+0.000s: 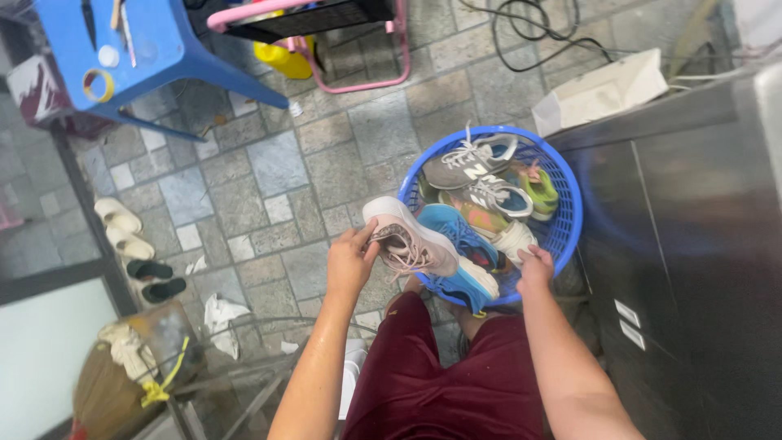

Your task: The person removes the laces from a pair of light-colored sneakers and places them in a bucket. They then remove the insoles and place them in the same bucket. The person proceeds to remove the laces from a second pair of pink sneakers and places them in the bucket as well.

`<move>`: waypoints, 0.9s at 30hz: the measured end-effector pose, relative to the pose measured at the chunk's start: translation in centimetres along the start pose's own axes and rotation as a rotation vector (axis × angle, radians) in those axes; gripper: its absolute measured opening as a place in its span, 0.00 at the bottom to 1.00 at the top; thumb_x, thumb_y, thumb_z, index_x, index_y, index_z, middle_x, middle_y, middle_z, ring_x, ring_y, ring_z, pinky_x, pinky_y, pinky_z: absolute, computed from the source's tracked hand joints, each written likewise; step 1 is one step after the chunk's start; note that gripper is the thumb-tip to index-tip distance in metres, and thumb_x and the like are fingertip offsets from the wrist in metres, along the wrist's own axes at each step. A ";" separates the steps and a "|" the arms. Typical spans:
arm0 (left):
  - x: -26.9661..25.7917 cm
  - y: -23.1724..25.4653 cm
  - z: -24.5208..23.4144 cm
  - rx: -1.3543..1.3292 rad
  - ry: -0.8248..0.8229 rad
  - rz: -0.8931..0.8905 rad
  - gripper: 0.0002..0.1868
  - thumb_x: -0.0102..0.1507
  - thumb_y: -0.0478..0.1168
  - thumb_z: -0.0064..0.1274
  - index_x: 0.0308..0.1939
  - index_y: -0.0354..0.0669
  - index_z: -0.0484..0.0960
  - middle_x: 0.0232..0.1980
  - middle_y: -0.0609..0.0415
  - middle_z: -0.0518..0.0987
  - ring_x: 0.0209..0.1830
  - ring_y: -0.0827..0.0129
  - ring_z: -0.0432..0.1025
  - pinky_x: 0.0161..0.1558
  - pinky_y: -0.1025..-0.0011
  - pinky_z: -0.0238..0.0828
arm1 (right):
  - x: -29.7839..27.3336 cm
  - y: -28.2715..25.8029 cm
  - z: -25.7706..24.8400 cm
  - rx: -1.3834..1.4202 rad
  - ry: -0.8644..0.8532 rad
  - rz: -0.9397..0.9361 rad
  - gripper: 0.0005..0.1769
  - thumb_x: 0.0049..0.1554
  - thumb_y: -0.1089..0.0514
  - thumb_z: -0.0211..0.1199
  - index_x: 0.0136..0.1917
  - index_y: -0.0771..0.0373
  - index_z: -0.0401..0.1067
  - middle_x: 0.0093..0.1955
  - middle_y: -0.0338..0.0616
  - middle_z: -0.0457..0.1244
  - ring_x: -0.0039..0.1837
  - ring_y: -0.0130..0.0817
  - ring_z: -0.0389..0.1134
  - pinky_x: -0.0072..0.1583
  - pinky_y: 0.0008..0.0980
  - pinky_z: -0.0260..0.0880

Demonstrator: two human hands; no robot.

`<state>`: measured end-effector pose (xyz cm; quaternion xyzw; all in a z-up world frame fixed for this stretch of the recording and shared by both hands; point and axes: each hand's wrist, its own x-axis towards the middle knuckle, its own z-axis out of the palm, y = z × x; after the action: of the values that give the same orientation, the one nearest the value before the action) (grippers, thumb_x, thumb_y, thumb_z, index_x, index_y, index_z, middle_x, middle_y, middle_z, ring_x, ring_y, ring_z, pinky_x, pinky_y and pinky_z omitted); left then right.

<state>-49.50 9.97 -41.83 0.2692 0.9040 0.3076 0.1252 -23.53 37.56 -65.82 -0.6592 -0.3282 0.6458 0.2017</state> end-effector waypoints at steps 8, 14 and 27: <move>3.9 9.6 -4.5 -0.080 -0.245 0.236 0.21 0.58 0.40 0.61 0.56 0.51 0.86 0.35 0.46 0.80 0.30 0.56 0.76 0.36 0.61 0.72 | -14.1 -5.9 -12.4 0.084 -0.171 -0.373 0.13 0.57 0.72 0.67 0.53 0.65 0.71 0.52 0.41 0.65 0.50 0.26 0.64 0.52 0.26 0.65; 5.1 20.6 -4.6 -0.150 -0.512 0.664 0.22 0.57 0.39 0.60 0.56 0.49 0.86 0.34 0.45 0.79 0.29 0.56 0.76 0.35 0.61 0.72 | -29.4 -8.5 -19.7 0.077 0.026 -0.576 0.12 0.57 0.72 0.64 0.54 0.67 0.71 0.54 0.41 0.66 0.58 0.24 0.67 0.60 0.26 0.67; -22.8 40.4 3.0 -0.191 -1.006 1.422 0.14 0.62 0.43 0.59 0.51 0.46 0.87 0.38 0.43 0.79 0.36 0.45 0.75 0.38 0.53 0.72 | -64.6 1.8 -31.5 0.533 0.921 -0.665 0.16 0.56 0.68 0.66 0.57 0.66 0.69 0.54 0.44 0.68 0.54 0.28 0.71 0.55 0.27 0.72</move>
<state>-12.99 25.46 -17.55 0.8612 0.3300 0.2318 0.3095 10.92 -3.49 -17.95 -0.6594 -0.2228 0.2582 0.6700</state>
